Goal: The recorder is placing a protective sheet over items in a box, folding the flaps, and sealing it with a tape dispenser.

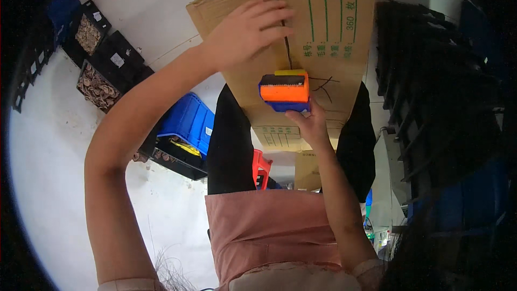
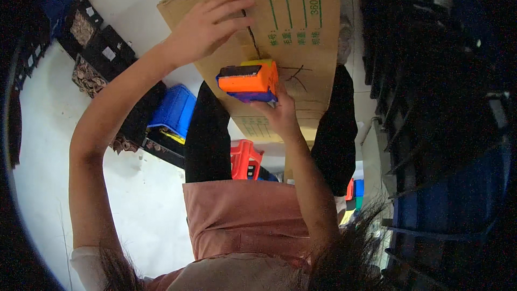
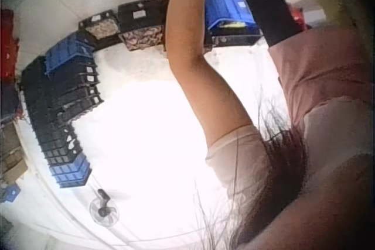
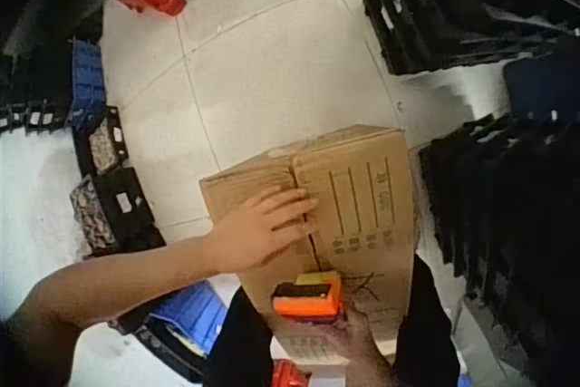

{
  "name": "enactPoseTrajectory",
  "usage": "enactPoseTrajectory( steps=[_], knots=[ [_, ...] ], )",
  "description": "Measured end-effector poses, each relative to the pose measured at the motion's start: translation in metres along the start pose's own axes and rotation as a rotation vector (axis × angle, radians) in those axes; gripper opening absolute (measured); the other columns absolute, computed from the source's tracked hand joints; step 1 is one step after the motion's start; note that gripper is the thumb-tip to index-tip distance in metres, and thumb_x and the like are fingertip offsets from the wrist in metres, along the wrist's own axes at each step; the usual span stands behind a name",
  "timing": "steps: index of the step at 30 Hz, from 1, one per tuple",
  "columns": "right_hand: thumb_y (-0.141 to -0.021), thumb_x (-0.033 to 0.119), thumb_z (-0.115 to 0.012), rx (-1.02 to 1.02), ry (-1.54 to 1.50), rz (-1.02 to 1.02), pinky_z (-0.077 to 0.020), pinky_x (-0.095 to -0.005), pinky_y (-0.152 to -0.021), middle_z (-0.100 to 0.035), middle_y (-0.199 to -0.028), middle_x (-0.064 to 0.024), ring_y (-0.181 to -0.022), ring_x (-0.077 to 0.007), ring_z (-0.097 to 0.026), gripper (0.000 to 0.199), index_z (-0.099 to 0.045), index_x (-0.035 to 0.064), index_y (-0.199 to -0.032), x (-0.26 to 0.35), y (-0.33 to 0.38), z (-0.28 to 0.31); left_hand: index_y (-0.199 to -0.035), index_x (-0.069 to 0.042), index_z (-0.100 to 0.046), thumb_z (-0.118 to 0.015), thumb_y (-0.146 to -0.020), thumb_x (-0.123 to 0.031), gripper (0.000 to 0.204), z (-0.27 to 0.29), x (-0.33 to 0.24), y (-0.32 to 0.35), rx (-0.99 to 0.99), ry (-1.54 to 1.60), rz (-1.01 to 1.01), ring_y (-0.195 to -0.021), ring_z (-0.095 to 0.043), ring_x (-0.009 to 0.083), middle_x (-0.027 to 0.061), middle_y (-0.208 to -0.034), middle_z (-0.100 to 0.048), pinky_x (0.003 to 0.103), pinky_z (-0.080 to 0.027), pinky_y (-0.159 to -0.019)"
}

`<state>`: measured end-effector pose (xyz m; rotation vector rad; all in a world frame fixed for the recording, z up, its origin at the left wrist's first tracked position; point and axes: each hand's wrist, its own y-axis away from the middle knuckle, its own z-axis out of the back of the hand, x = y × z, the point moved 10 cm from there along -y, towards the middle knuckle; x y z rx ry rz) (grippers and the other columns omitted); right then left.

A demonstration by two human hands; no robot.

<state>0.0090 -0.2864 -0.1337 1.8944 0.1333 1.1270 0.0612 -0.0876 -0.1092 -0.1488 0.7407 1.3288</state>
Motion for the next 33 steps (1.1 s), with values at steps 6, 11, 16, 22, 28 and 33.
enactPoseTrajectory(
  steps=[6,11,16,22,28,33],
  knots=[
    [-0.074,0.017,-0.074,0.002,0.017,-0.071,-0.0434,-0.032,-0.087,-0.058,-0.107,-0.0103,-0.098,-0.0199,-0.057,0.05,-0.052,0.0016,-0.117,0.001,-0.001,0.001,-0.104,-0.005,-0.063,-0.067,-0.079,-0.023,0.031,-0.009,-0.016,0.015,0.376,1.107,0.322,-0.098,-0.057,0.0251,0.012,-0.102,-0.062,0.034,-0.043,-0.086],
    [-0.074,0.014,-0.073,0.031,0.082,-0.009,-0.0437,-0.0311,-0.086,-0.059,-0.105,-0.0085,-0.097,-0.0177,-0.057,0.049,-0.052,0.0027,-0.117,0.0,0.0,0.001,-0.104,-0.005,-0.063,-0.068,-0.079,-0.025,0.033,0.004,-0.015,0.01,0.26,1.027,0.198,-0.098,-0.057,0.0251,0.0123,-0.101,-0.062,0.034,-0.044,-0.084],
    [-0.074,0.01,-0.072,-0.002,0.087,0.027,-0.0436,-0.0292,-0.085,-0.062,-0.1,-0.0055,-0.093,-0.0135,-0.058,0.046,-0.052,0.0037,-0.115,0.009,-0.003,0.001,-0.105,-0.008,-0.064,-0.069,-0.075,-0.024,0.033,0.035,-0.035,0.016,0.113,0.645,0.043,-0.106,-0.053,0.0258,0.007,-0.106,-0.062,0.037,-0.04,-0.089],
    [-0.073,0.011,-0.073,0.029,0.123,0.044,-0.0436,-0.0291,-0.085,-0.062,-0.1,-0.0048,-0.092,-0.0141,-0.058,0.05,-0.05,0.0036,-0.117,0.007,-0.005,0.0,-0.11,-0.011,-0.062,-0.07,-0.073,-0.026,0.041,0.038,-0.039,0.019,0.054,0.457,0.145,-0.113,-0.048,0.026,0.0044,-0.114,-0.059,0.039,-0.035,-0.091],
    [-0.073,0.011,-0.074,0.043,0.194,0.056,-0.0445,-0.029,-0.084,-0.062,-0.101,-0.0061,-0.092,-0.0138,-0.058,0.049,-0.051,0.0033,-0.115,0.003,-0.002,-0.001,-0.111,-0.009,-0.061,-0.071,-0.072,-0.027,0.044,0.03,-0.054,0.022,0.013,0.423,0.212,-0.115,-0.047,0.0259,0.0048,-0.119,-0.056,0.038,-0.034,-0.09],
    [-0.074,0.012,-0.073,0.011,0.129,0.034,-0.0444,-0.0298,-0.084,-0.062,-0.102,-0.0068,-0.094,-0.0144,-0.058,0.048,-0.051,0.0034,-0.116,0.004,-0.001,0.0,-0.102,-0.007,-0.063,-0.07,-0.076,-0.025,0.032,0.006,-0.017,0.027,-0.082,0.948,0.428,-0.108,-0.051,0.0224,0.0077,-0.114,-0.057,0.035,-0.038,-0.086]
  ],
)
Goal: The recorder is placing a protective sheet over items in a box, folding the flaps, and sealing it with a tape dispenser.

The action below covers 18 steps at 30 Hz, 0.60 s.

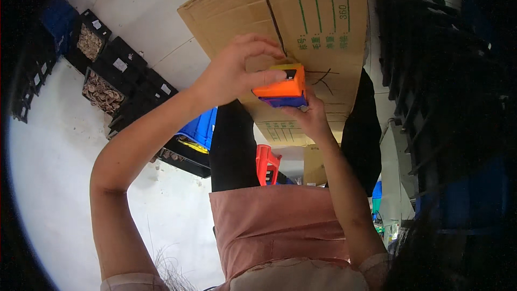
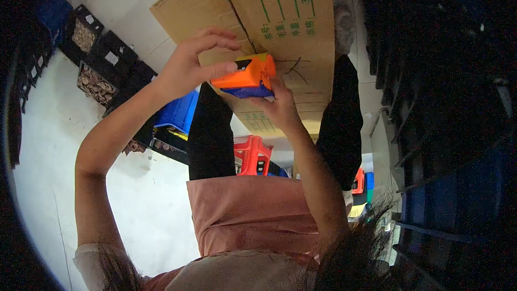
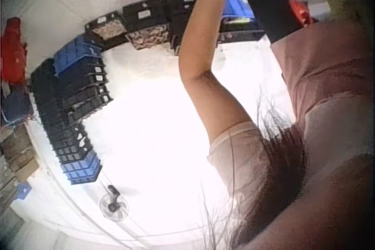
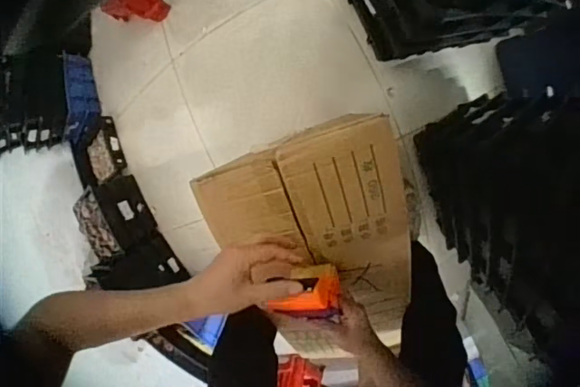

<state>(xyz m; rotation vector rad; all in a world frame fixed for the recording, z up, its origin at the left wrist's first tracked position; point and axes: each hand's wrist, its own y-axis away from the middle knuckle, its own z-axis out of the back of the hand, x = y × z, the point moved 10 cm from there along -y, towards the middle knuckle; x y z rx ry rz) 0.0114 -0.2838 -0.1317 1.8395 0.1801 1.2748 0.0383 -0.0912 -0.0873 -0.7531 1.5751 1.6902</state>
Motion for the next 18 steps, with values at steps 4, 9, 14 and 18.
enactPoseTrajectory(
  steps=[4,9,14,18],
  knots=[
    [-0.075,0.014,-0.072,0.0,-0.009,-0.02,-0.0439,-0.0306,-0.085,-0.062,-0.101,-0.0072,-0.094,-0.0156,-0.058,0.051,-0.05,0.0036,-0.118,0.002,0.0,-0.001,-0.088,-0.004,-0.065,-0.07,-0.076,-0.022,0.022,0.004,0.016,-0.018,0.006,0.033,0.091,-0.089,-0.058,0.0225,0.0104,-0.092,-0.062,0.034,-0.044,-0.079],
    [-0.073,0.018,-0.074,-0.003,0.054,0.057,-0.0441,-0.0296,-0.084,-0.061,-0.101,-0.0077,-0.092,-0.0158,-0.058,0.046,-0.054,0.0027,-0.113,0.016,-0.006,0.002,-0.081,-0.002,-0.065,-0.068,-0.076,-0.015,0.014,0.011,0.015,-0.038,-0.053,-0.102,-0.04,-0.074,-0.061,0.0212,0.0105,-0.077,-0.063,0.031,-0.048,-0.068],
    [-0.072,0.019,-0.075,-0.093,0.032,-0.026,-0.0444,-0.029,-0.082,-0.061,-0.099,-0.0077,-0.091,-0.0147,-0.058,0.041,-0.058,0.0023,-0.106,0.036,-0.013,0.01,-0.081,-0.002,-0.065,-0.068,-0.076,-0.011,0.011,0.027,0.008,-0.056,-0.046,-0.088,-0.069,-0.069,-0.06,0.0167,0.0093,-0.075,-0.063,0.028,-0.048,-0.061],
    [-0.071,0.021,-0.076,-0.152,0.116,0.023,-0.0436,-0.0302,-0.083,-0.061,-0.098,-0.0083,-0.09,-0.0167,-0.058,0.044,-0.057,0.0024,-0.106,0.028,-0.004,0.011,-0.08,-0.001,-0.065,-0.067,-0.077,-0.01,0.01,0.027,0.002,-0.057,0.015,-0.039,-0.016,-0.067,-0.06,0.0152,0.0088,-0.072,-0.063,0.027,-0.048,-0.059]
  ],
)
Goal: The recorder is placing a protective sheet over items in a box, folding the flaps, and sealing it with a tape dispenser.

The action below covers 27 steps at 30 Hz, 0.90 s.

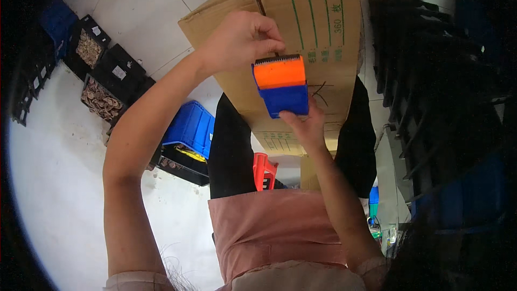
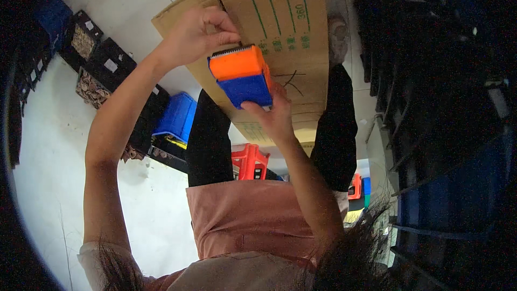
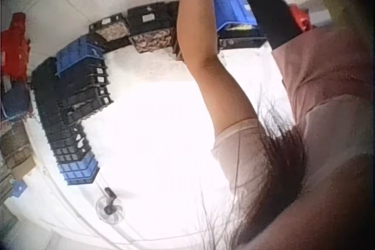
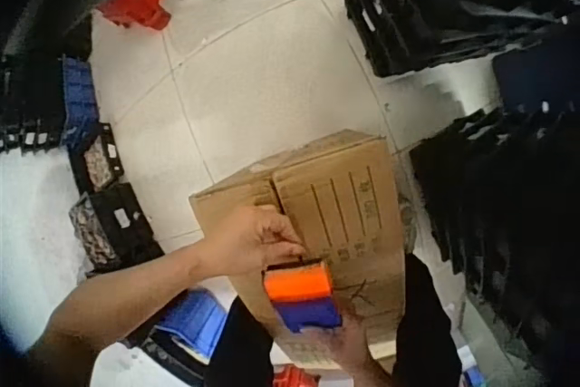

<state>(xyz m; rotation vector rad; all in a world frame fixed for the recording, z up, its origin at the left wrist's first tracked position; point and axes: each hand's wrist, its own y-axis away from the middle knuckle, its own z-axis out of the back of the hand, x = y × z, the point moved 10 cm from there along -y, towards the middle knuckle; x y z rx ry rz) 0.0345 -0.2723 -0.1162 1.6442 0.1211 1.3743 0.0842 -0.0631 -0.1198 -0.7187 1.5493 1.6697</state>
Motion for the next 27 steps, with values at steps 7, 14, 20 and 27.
enactPoseTrajectory(
  steps=[7,14,20,27],
  knots=[
    [-0.067,0.024,-0.078,-0.133,0.247,0.217,-0.0369,-0.0411,-0.094,-0.06,-0.104,-0.0131,-0.102,-0.03,-0.055,0.049,-0.058,0.0044,-0.107,0.032,0.008,-0.003,-0.084,-0.003,-0.066,-0.068,-0.075,-0.007,0.01,0.003,-0.009,0.024,0.043,-0.051,0.019,-0.076,-0.061,0.0196,0.0078,-0.078,-0.065,0.03,-0.047,-0.07],
    [-0.067,0.024,-0.077,0.044,0.176,0.253,-0.0299,-0.0471,-0.1,-0.058,-0.115,-0.0126,-0.115,-0.0314,-0.049,0.049,-0.059,0.0062,-0.109,0.024,0.014,-0.012,-0.085,-0.005,-0.063,-0.066,-0.072,0.0,0.014,-0.006,-0.054,0.052,0.039,-0.176,-0.304,-0.076,-0.06,0.0236,0.0067,-0.078,-0.063,0.032,-0.045,-0.07],
    [-0.066,0.027,-0.077,0.13,0.188,0.237,-0.024,-0.0476,-0.104,-0.058,-0.112,-0.0125,-0.115,-0.0317,-0.049,0.049,-0.059,0.007,-0.108,0.03,0.008,-0.016,-0.083,-0.004,-0.063,-0.067,-0.071,0.001,0.014,-0.008,-0.058,0.065,0.024,-0.267,-0.253,-0.072,-0.058,0.0249,0.0079,-0.076,-0.061,0.033,-0.045,-0.067],
    [-0.065,0.027,-0.078,0.15,0.154,0.195,-0.0311,-0.0431,-0.099,-0.058,-0.106,-0.0138,-0.107,-0.0317,-0.052,0.052,-0.058,0.0054,-0.108,0.02,0.015,-0.03,-0.084,-0.002,-0.063,-0.066,-0.071,0.004,0.015,0.0,-0.053,0.068,-0.006,-0.225,-0.16,-0.071,-0.059,0.0251,0.0095,-0.075,-0.06,0.032,-0.046,-0.062]
  ],
)
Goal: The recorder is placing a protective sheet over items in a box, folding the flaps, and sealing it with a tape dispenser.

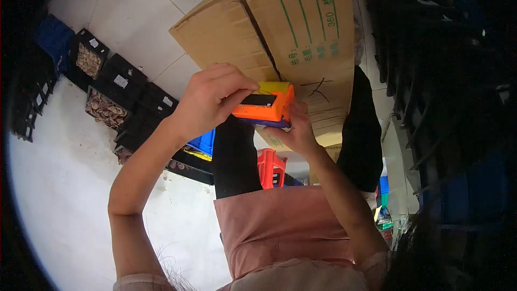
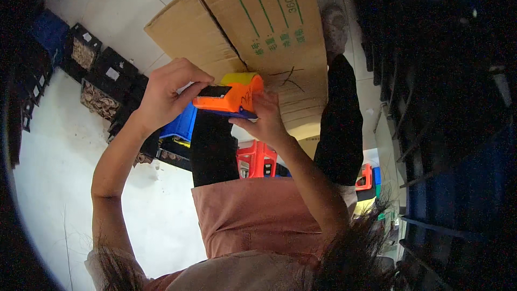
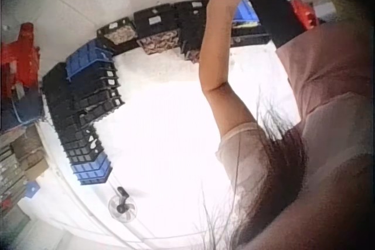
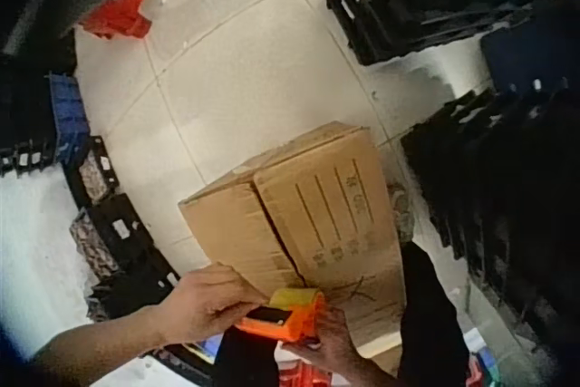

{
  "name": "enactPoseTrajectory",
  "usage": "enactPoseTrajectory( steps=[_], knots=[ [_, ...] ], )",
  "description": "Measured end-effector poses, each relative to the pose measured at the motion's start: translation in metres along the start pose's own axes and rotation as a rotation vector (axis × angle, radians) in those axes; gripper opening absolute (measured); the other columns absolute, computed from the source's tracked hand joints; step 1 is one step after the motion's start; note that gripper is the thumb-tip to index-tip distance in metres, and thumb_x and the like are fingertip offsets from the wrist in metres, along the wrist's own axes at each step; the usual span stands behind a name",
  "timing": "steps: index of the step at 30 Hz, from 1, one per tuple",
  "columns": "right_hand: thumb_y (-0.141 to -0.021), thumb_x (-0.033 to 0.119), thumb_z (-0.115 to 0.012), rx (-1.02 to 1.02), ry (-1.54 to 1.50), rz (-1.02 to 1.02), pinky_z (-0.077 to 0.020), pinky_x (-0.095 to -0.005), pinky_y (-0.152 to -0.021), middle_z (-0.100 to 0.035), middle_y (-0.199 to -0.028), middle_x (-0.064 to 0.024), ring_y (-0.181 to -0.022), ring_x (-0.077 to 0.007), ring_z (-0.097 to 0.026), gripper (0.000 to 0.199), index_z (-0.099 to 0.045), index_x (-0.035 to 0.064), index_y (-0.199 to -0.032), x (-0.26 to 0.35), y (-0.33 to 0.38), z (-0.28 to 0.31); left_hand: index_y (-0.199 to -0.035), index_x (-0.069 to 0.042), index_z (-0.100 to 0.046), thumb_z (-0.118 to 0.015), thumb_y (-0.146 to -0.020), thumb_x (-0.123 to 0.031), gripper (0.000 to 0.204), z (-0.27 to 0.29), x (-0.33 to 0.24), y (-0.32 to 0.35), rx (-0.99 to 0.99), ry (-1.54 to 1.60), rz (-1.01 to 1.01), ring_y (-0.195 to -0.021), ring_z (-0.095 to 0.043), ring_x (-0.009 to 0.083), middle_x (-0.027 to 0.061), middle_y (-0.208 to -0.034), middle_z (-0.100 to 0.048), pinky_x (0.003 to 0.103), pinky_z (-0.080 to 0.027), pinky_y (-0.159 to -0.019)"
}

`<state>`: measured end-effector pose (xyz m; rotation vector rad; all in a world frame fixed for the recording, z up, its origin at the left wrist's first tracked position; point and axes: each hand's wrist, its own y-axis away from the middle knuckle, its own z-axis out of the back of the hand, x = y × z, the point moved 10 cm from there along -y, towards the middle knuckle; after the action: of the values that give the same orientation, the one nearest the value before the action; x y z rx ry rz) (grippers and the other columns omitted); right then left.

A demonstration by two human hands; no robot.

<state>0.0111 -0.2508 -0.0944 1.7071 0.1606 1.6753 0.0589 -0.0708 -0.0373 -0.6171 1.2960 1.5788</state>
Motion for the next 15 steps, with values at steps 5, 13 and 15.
enactPoseTrajectory(
  steps=[5,13,15],
  knots=[
    [-0.064,0.026,-0.079,0.05,-0.206,-0.087,-0.0407,-0.0376,-0.089,-0.058,-0.105,-0.0141,-0.103,-0.0302,-0.054,0.053,-0.057,0.0027,-0.107,-0.015,-0.009,-0.007,-0.084,-0.003,-0.063,-0.065,-0.071,0.006,0.016,-0.004,0.006,0.001,-0.008,-0.011,0.02,-0.071,-0.059,0.0255,0.01,-0.076,-0.06,0.032,-0.047,-0.062],
    [-0.063,0.026,-0.08,0.252,-0.247,-0.046,-0.041,-0.0361,-0.089,-0.058,-0.108,-0.0112,-0.103,-0.0281,-0.055,0.054,-0.059,0.0066,-0.109,-0.028,-0.02,-0.008,-0.085,-0.004,-0.064,-0.065,-0.07,0.005,0.017,-0.013,0.006,0.004,-0.07,-0.03,0.036,-0.07,-0.059,0.0258,0.0098,-0.077,-0.06,0.033,-0.046,-0.061],
    [-0.066,0.024,-0.079,0.28,-0.225,-0.006,-0.038,-0.0373,-0.094,-0.056,-0.114,-0.0106,-0.108,-0.0282,-0.052,0.052,-0.058,0.0065,-0.11,-0.025,-0.017,-0.009,-0.085,-0.003,-0.064,-0.065,-0.069,0.004,0.018,-0.015,0.0,0.01,-0.09,-0.075,0.003,-0.068,-0.058,0.0252,0.0089,-0.075,-0.06,0.033,-0.046,-0.059]
  ],
)
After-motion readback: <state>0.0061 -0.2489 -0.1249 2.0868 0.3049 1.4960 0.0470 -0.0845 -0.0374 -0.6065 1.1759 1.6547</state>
